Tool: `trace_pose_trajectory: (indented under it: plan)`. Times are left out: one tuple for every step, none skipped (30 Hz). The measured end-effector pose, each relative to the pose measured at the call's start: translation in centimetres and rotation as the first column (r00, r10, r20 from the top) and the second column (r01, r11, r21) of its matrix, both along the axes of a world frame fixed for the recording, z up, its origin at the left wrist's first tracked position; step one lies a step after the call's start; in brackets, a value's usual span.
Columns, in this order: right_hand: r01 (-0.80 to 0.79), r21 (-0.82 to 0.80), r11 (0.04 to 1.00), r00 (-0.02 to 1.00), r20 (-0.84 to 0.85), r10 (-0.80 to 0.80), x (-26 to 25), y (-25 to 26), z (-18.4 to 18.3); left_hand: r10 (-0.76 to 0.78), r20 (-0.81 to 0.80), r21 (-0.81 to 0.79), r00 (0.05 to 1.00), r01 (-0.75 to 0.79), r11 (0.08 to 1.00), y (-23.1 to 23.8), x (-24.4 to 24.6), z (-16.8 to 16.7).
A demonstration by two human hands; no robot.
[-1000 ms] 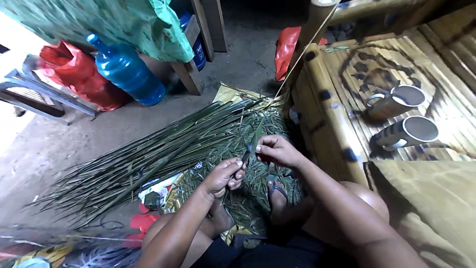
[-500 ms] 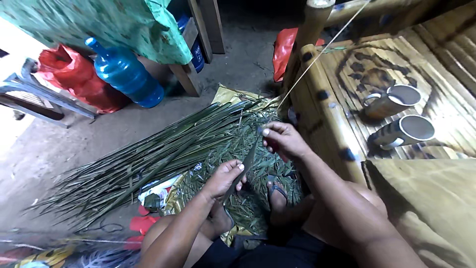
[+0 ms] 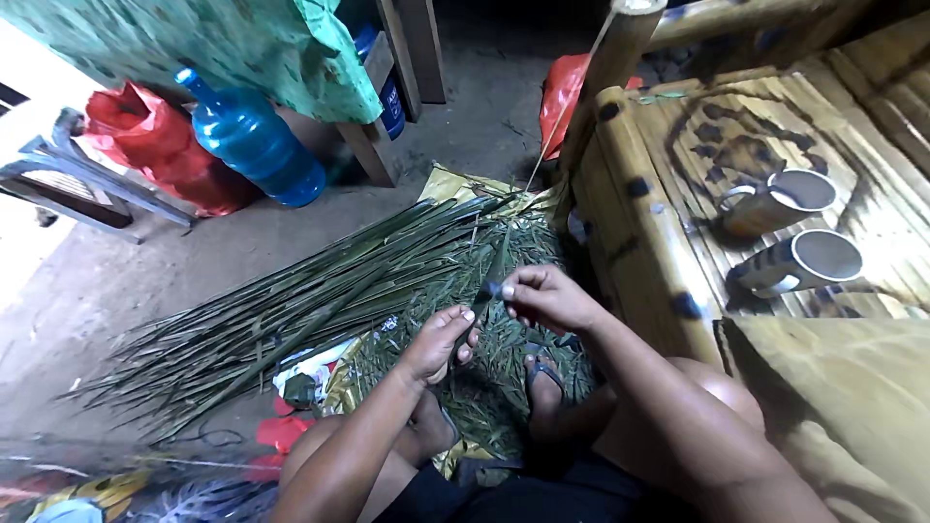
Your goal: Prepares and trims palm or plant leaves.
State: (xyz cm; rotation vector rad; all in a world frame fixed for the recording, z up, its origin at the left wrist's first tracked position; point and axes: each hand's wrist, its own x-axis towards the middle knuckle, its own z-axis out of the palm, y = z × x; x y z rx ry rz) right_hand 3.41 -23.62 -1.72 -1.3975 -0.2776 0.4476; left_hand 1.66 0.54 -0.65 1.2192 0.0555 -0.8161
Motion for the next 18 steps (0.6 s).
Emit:
trace_pose_trajectory:
  plan:
    - [-0.063,-0.014,0.998,0.998,0.022,0.063,-0.3,0.3,-0.3,0.002,-0.006,-0.019,1.000,-0.002,1.000,0.1,0.0,-0.1]
    - [-0.104,-0.021,0.994,0.994,0.043,0.105,-0.5,0.6,-0.6,0.001,-0.009,-0.036,1.000,-0.001,0.999,0.2,0.0,-0.2]
    - [-0.117,-0.018,0.993,0.991,0.061,0.118,-0.6,0.8,-0.8,-0.001,-0.011,-0.049,1.000,0.000,0.999,0.2,0.0,-0.2]
    - [-0.107,-0.017,0.994,0.991,0.081,0.108,-0.6,0.8,-0.9,-0.005,-0.014,-0.055,1.000,0.004,0.998,0.2,0.0,-0.1]
    - [-0.083,-0.022,0.996,0.991,0.103,0.085,-0.4,0.7,-0.9,-0.010,-0.016,-0.059,1.000,0.009,0.998,0.3,-0.1,0.0]
    - [-0.048,-0.028,0.998,0.991,0.124,0.051,-0.1,0.4,-0.9,-0.016,-0.014,-0.061,1.000,0.016,0.998,0.3,-0.1,0.1]
    - [-0.005,-0.032,0.999,0.991,0.136,0.010,0.2,0.1,-0.9,-0.024,-0.013,-0.060,1.000,0.023,0.998,0.4,-0.1,0.1]
    - [0.046,-0.039,0.998,0.989,0.144,-0.040,0.6,-0.2,-0.8,-0.034,-0.011,-0.056,0.999,0.033,0.998,0.5,-0.1,0.1]
    - [0.102,-0.042,0.994,0.985,0.144,-0.095,1.0,-0.6,-0.6,-0.045,-0.008,-0.048,0.999,0.045,0.998,0.6,-0.2,0.1]
    - [0.155,-0.046,0.987,0.979,0.140,-0.148,1.4,-1.1,-0.4,-0.059,0.000,-0.037,0.998,0.059,0.998,0.6,-0.2,0.1]
    - [0.208,-0.052,0.977,0.970,0.138,-0.199,1.8,-1.6,-0.1,-0.068,0.004,-0.027,0.998,0.068,0.997,0.7,-0.3,0.1]
    - [0.268,-0.056,0.962,0.956,0.142,-0.258,2.2,-2.1,0.0,-0.077,0.004,-0.012,0.997,0.077,0.997,0.7,-0.4,0.1]
    - [0.330,-0.049,0.943,0.937,0.136,-0.321,2.5,-2.8,0.1,-0.085,-0.001,0.000,0.996,0.085,0.996,0.8,-0.5,0.1]
    - [0.387,-0.029,0.922,0.917,0.121,-0.381,2.9,-3.4,0.1,-0.089,-0.002,0.011,0.996,0.089,0.996,0.8,-0.6,0.1]
    - [0.431,-0.013,0.902,0.898,0.110,-0.427,3.2,-3.8,0.2,-0.089,0.002,0.020,0.996,0.089,0.996,0.8,-0.7,0.0]
    - [0.447,-0.005,0.894,0.890,0.106,-0.444,3.3,-4.0,0.3,-0.081,0.008,0.023,0.997,0.081,0.996,0.8,-0.8,-0.1]
    - [0.431,-0.014,0.902,0.898,0.102,-0.427,3.0,-3.9,0.5,-0.072,0.012,0.025,0.997,0.072,0.997,0.7,-0.8,-0.1]
    - [0.386,-0.035,0.922,0.920,0.091,-0.381,2.6,-3.4,0.7,-0.064,0.013,0.028,0.998,0.063,0.998,0.6,-0.7,0.0]
